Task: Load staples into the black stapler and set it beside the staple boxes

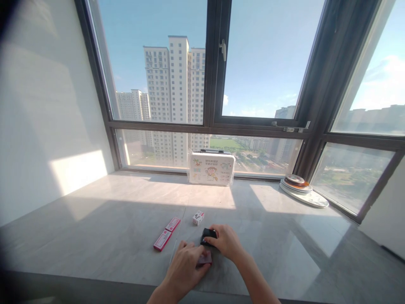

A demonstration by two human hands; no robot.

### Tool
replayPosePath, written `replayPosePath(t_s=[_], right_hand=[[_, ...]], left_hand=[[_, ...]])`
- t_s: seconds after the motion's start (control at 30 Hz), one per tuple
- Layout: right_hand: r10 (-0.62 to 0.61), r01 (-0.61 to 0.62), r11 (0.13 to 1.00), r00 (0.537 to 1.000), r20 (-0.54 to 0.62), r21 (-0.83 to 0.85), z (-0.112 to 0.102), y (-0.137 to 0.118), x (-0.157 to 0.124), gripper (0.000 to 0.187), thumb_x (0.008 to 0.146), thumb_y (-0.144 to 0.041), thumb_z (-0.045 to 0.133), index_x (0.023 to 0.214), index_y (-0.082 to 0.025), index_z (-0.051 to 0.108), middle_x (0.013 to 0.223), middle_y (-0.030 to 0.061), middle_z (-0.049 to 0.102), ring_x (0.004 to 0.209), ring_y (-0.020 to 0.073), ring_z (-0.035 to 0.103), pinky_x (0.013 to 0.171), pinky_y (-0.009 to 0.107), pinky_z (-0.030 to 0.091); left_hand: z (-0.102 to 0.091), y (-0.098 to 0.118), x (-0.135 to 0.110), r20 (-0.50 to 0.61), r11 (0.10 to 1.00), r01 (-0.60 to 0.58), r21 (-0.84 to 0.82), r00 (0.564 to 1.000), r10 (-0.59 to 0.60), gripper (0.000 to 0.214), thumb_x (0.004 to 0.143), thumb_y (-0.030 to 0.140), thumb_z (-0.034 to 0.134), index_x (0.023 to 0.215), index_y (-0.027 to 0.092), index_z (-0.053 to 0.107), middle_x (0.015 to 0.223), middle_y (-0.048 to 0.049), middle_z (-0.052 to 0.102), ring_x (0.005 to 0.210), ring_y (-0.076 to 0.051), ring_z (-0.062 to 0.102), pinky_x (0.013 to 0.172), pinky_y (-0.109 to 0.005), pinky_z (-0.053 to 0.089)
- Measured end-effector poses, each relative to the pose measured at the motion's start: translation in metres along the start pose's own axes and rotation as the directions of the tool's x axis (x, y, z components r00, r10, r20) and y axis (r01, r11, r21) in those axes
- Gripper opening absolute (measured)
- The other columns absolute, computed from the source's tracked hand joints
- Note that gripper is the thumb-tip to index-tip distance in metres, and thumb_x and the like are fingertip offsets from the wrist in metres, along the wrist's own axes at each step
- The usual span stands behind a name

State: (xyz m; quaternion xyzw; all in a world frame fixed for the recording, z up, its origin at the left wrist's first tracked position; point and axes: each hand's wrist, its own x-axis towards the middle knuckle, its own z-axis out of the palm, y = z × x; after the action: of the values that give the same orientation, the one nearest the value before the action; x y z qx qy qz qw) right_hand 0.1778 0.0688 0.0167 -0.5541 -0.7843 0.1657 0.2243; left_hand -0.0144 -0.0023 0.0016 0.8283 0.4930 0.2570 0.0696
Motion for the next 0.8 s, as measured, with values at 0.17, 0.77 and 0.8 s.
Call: replayPosePath(t_s=[0.17,0.77,0.8], right_hand=[[0.028,-0.028,1.000,0.999,-0.025,-0.005,-0.002,0.008,-0.005,0.035,0.081,-0.054,0.070,0.099,-0.024,0.076,0.061,-0.0039,0.057,0.059,0.0139,0.053,0.055,0.026,0.023],[0.056,-0.057,0.998,0.998,-0.014,-0.017,-0.004,0.007,-0.009,0.034,0.084,-0.053,0.067,0.102,-0.025,0.074,0.063,-0.0036,0.058,0.059,0.0139,0.053,0.055,0.026,0.023],[0.060,-0.060,0.998,0.998,-0.012,-0.023,-0.005,0.006,-0.010,0.034,0.084,-0.053,0.067,0.102,-0.025,0.074,0.063,-0.0037,0.058,0.059,0.0137,0.053,0.055,0.026,0.023]], left_hand=[[-0.023,-0.045,0.002,-0.139,0.989,0.100,0.108,0.987,-0.084,0.016,0.077,0.036,0.072,0.074,0.025,0.062,0.090,-0.0027,0.066,0.097,-0.028,0.057,0.089,-0.043,0.036],[-0.008,-0.130,0.006,-0.143,0.993,0.113,-0.032,0.983,-0.116,0.045,0.091,0.040,0.053,0.134,0.028,0.048,0.129,-0.0077,0.057,0.126,-0.029,0.050,0.112,-0.049,0.036],[-0.005,-0.127,0.007,-0.146,0.994,0.106,-0.022,0.983,-0.108,0.046,0.091,0.040,0.053,0.135,0.028,0.047,0.130,-0.0078,0.056,0.129,-0.030,0.048,0.115,-0.050,0.033]])
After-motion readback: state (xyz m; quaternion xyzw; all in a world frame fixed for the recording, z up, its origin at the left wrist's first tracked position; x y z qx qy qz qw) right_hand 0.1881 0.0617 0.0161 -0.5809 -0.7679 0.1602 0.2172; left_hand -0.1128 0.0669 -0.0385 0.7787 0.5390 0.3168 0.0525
